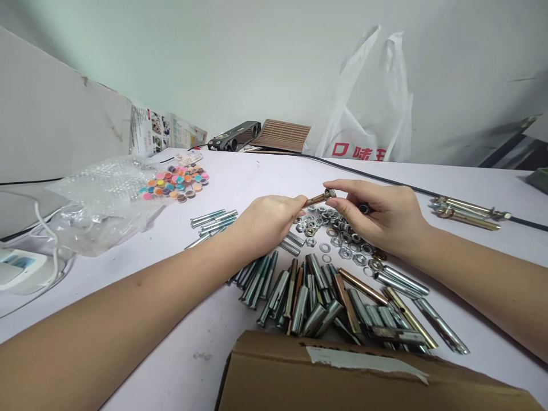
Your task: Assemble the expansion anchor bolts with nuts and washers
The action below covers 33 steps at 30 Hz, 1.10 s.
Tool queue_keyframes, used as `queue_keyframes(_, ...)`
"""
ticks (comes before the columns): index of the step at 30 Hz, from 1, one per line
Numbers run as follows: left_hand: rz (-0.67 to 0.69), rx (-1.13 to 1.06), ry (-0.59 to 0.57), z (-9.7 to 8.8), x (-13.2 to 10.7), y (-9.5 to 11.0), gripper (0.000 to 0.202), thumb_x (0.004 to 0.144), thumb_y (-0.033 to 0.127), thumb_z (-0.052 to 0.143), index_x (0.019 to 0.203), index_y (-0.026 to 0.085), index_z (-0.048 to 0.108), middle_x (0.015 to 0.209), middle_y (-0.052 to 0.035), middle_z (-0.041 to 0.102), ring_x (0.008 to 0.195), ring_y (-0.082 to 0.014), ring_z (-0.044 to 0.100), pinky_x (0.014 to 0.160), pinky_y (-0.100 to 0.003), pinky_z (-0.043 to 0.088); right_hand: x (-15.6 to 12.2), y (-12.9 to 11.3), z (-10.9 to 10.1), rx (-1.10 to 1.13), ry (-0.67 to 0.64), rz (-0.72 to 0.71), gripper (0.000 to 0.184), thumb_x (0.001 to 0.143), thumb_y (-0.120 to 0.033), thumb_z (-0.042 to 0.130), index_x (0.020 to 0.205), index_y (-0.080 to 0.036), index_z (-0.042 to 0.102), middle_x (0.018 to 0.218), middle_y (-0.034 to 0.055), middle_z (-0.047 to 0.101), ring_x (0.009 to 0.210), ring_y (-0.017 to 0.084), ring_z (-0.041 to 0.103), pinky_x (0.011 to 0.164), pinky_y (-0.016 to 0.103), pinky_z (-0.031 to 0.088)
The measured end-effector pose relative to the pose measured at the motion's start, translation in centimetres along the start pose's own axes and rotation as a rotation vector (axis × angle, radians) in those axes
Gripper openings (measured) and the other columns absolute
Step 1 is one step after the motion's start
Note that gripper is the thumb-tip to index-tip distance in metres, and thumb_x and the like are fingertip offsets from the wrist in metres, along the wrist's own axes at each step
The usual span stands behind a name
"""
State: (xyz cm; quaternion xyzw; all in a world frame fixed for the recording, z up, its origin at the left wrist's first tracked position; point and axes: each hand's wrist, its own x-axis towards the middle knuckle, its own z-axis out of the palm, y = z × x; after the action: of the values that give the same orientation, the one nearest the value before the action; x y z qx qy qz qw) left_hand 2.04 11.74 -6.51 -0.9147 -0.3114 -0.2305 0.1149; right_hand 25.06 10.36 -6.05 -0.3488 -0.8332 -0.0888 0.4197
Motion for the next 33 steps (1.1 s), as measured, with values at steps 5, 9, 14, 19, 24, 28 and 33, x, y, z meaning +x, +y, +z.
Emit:
queue_keyframes(5,0.015,0.072,-0.05,-0.3,0.0,-0.3,0.023,0.094,0.02,0.046,0.113,0.013,0.058,0.096,-0.0076,0.073,0.085,-0.0163,0.069,0.073,-0.027,0.053,0.2,0.5,-0.6,-0.103,-0.041,-0.114,0.027,0.086,-0.025,0.064,0.112,-0.016,0.069,0.074,0.0,0.071,0.048,0.006,0.05,0.05,0.022,0.039)
queue_keyframes(9,-0.004,0.124,-0.101,-0.6,0.2,-0.2,0.026,0.096,0.024,0.043,0.114,0.012,0.058,0.093,-0.008,0.073,0.085,-0.0179,0.069,0.073,-0.029,0.053,0.4,0.8,-1.1,-0.326,-0.05,-0.321,0.027,0.087,-0.026,0.064,0.112,-0.019,0.067,0.069,-0.0028,0.07,0.05,0.008,0.055,0.047,0.025,0.034)
queue_keyframes(14,0.016,0.098,-0.095,-0.6,0.2,-0.2,0.025,0.096,0.022,0.043,0.114,0.011,0.058,0.092,-0.0073,0.072,0.085,-0.0181,0.069,0.073,-0.028,0.053,0.5,0.8,-1.1,-0.287,-0.097,-0.228,0.025,0.088,-0.034,0.063,0.106,-0.018,0.069,0.065,-0.002,0.068,0.053,0.01,0.057,0.049,0.025,0.037)
queue_keyframes(19,0.039,0.108,-0.083,-0.5,0.1,-0.3,0.026,0.094,0.02,0.045,0.115,0.012,0.057,0.092,-0.0077,0.072,0.087,-0.018,0.069,0.075,-0.029,0.054,0.6,0.7,-1.2,-0.226,-0.173,-0.132,0.026,0.09,-0.043,0.059,0.09,-0.019,0.07,0.062,-0.002,0.066,0.054,0.011,0.057,0.049,0.026,0.036)
queue_keyframes(24,0.049,0.098,-0.062,-0.5,0.0,-0.2,0.026,0.093,0.016,0.046,0.117,0.012,0.055,0.094,-0.0075,0.072,0.088,-0.0171,0.068,0.077,-0.028,0.054,0.8,0.2,-1.4,-0.197,-0.187,-0.018,0.041,0.095,-0.048,0.043,0.079,-0.018,0.067,0.052,-0.0004,0.058,0.045,0.012,0.05,0.046,0.028,0.03)
queue_keyframes(28,0.012,0.097,-0.062,-0.5,0.0,-0.3,0.025,0.093,0.017,0.047,0.116,0.012,0.055,0.092,-0.0065,0.071,0.086,-0.0169,0.068,0.075,-0.028,0.054,0.7,-0.1,-1.3,-0.079,-0.158,0.071,0.04,0.087,-0.042,0.057,0.114,-0.013,0.058,0.058,-0.0029,0.061,0.045,0.01,0.05,0.049,0.026,0.037)
queue_keyframes(33,0.021,0.073,-0.043,-0.3,0.0,-0.4,0.024,0.095,0.021,0.045,0.114,0.012,0.056,0.091,-0.0073,0.071,0.088,-0.0164,0.068,0.078,-0.028,0.055,0.5,0.0,-1.0,-0.074,-0.144,-0.006,0.022,0.087,-0.031,0.057,0.104,-0.017,0.063,0.057,-0.0044,0.06,0.046,0.009,0.049,0.049,0.024,0.037)
